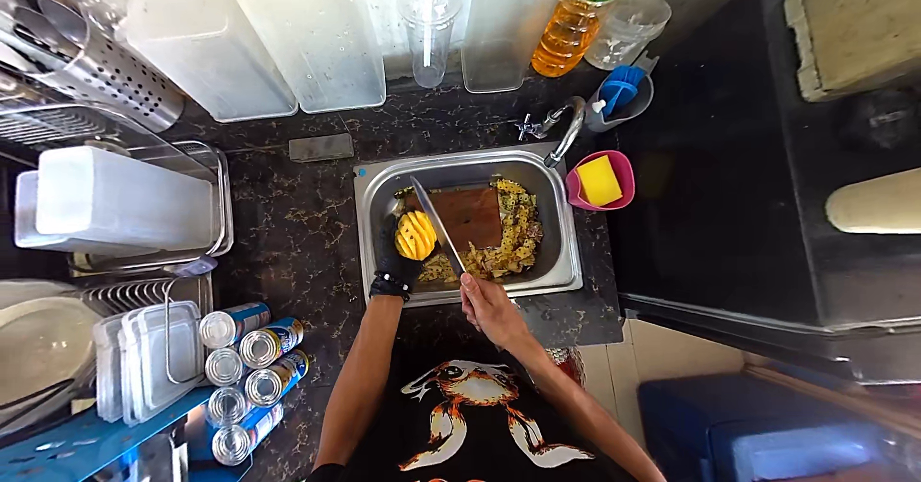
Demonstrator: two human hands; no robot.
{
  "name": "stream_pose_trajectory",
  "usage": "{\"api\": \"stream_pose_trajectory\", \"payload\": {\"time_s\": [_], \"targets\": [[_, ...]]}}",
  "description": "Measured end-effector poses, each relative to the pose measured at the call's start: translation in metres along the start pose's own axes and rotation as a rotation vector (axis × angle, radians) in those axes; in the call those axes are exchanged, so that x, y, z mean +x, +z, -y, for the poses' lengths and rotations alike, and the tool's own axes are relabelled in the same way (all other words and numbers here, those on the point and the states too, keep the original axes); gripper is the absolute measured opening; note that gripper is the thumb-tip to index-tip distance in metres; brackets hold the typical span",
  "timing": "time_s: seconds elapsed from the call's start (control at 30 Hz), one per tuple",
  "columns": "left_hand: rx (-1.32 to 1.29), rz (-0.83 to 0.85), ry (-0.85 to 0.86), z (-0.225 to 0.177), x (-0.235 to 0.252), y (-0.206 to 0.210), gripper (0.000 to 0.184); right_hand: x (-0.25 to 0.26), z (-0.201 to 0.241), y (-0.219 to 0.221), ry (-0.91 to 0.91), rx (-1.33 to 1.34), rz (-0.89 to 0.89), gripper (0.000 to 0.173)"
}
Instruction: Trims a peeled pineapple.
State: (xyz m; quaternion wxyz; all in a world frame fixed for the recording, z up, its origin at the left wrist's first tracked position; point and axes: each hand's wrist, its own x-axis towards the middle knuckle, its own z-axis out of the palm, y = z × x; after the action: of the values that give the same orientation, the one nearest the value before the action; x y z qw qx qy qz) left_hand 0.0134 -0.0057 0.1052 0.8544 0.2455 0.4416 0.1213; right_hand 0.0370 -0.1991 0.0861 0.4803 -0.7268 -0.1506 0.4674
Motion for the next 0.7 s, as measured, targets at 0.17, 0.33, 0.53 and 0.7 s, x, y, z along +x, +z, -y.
{"api": "stream_pose_trajectory", "payload": {"time_s": [0.17,0.33,0.53,0.7], "targets": [[0.010,-0.097,-0.058,0.017,0.002,-0.004,0.035,0.002,-0.013,0.006,0.126,-0.028,0.083,0.053],[0.108,-0.131,-0.078,0.029,0.025,-0.010,0.041,-0.001,-0.017,0.007,0.134,-0.012,0.079,0.052],[0.049,0.180,0.018,0.056,0.061,-0.056,0.042,-0.004,-0.016,0.007,0.146,0.027,0.055,0.052],[0.136,0.151,0.060,0.059,0.068,-0.056,0.043,-0.003,-0.019,0.011,0.150,0.134,0.063,0.053]]}}
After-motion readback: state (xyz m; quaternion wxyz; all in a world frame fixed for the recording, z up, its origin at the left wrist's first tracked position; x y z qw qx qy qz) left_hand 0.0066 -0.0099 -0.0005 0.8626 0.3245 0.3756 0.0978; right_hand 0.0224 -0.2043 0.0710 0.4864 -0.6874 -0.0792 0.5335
